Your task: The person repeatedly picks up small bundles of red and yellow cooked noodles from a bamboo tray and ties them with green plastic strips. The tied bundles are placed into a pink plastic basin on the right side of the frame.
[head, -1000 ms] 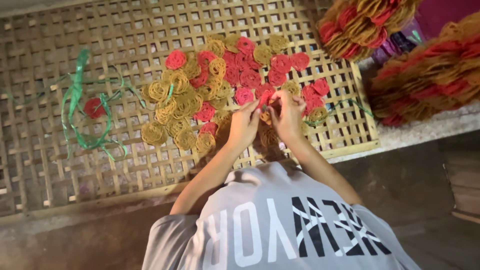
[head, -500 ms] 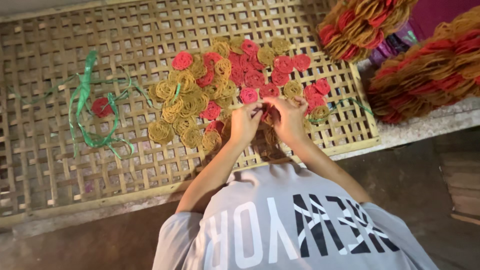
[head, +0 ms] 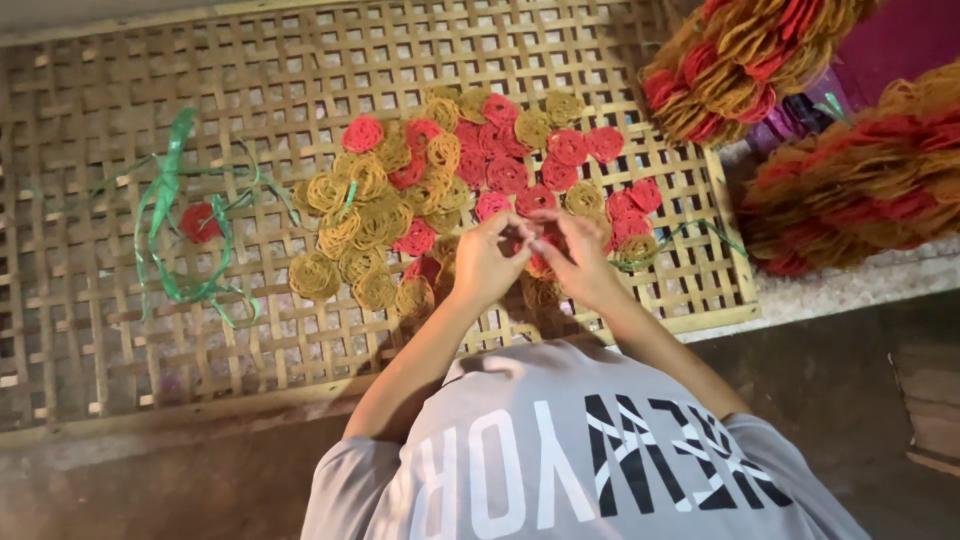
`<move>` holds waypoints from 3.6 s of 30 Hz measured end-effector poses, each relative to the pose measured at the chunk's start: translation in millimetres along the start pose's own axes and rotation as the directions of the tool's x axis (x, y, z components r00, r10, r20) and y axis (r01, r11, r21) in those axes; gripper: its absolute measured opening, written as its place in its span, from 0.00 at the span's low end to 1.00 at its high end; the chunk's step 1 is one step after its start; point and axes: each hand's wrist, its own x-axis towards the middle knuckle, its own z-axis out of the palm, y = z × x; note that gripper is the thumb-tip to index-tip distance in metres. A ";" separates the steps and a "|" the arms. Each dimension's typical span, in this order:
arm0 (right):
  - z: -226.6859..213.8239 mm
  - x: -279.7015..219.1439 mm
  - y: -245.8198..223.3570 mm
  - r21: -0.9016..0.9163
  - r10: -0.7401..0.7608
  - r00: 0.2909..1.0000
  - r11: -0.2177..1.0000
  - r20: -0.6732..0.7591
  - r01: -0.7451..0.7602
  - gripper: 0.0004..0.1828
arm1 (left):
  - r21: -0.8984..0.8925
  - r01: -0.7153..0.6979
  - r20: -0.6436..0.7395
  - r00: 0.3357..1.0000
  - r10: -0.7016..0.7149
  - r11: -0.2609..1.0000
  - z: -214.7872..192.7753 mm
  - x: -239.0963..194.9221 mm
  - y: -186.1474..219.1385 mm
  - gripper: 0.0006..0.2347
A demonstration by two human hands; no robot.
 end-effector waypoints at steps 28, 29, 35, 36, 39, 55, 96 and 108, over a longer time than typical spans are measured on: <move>-18.6 10.5 4.2 0.171 -0.265 0.896 0.924 -0.357 0.341 0.05 | 0.603 -0.521 0.246 0.842 0.481 0.604 104.6 163.5 -105.7 0.29; -20.4 6.6 2.7 0.196 -0.286 0.877 0.904 -0.387 0.381 0.04 | 0.639 -0.473 0.293 0.879 0.377 0.607 108.4 162.5 -110.3 0.23; -40.3 8.2 -13.5 0.235 -0.273 0.835 0.876 -0.478 0.421 0.04 | 0.393 0.086 0.209 0.961 -0.180 0.916 88.3 150.1 -99.6 0.12; -43.8 11.1 -18.4 0.227 -0.249 0.845 0.892 -0.474 0.390 0.03 | 0.183 0.173 0.178 0.962 -0.206 0.968 80.2 137.9 -92.5 0.13; -46.8 22.0 -28.0 0.176 -0.058 0.913 0.974 -0.403 0.140 0.03 | -0.369 0.386 0.210 0.921 -0.329 0.845 60.7 95.3 -75.6 0.14; -12.7 27.8 -37.9 -0.271 -0.229 0.967 0.943 -0.114 0.191 0.11 | -0.117 0.083 -0.006 0.996 -0.084 0.990 -7.3 -13.8 5.0 0.17; -19.0 75.4 24.1 0.308 -0.019 0.958 0.945 -0.286 0.111 0.15 | 0.347 -0.158 0.333 0.942 0.036 0.924 -17.3 130.0 64.4 0.12; -32.3 90.3 71.3 0.368 0.109 0.896 0.928 -0.431 0.064 0.05 | 0.675 -0.231 0.299 0.954 0.026 0.701 -7.2 194.6 -87.9 0.24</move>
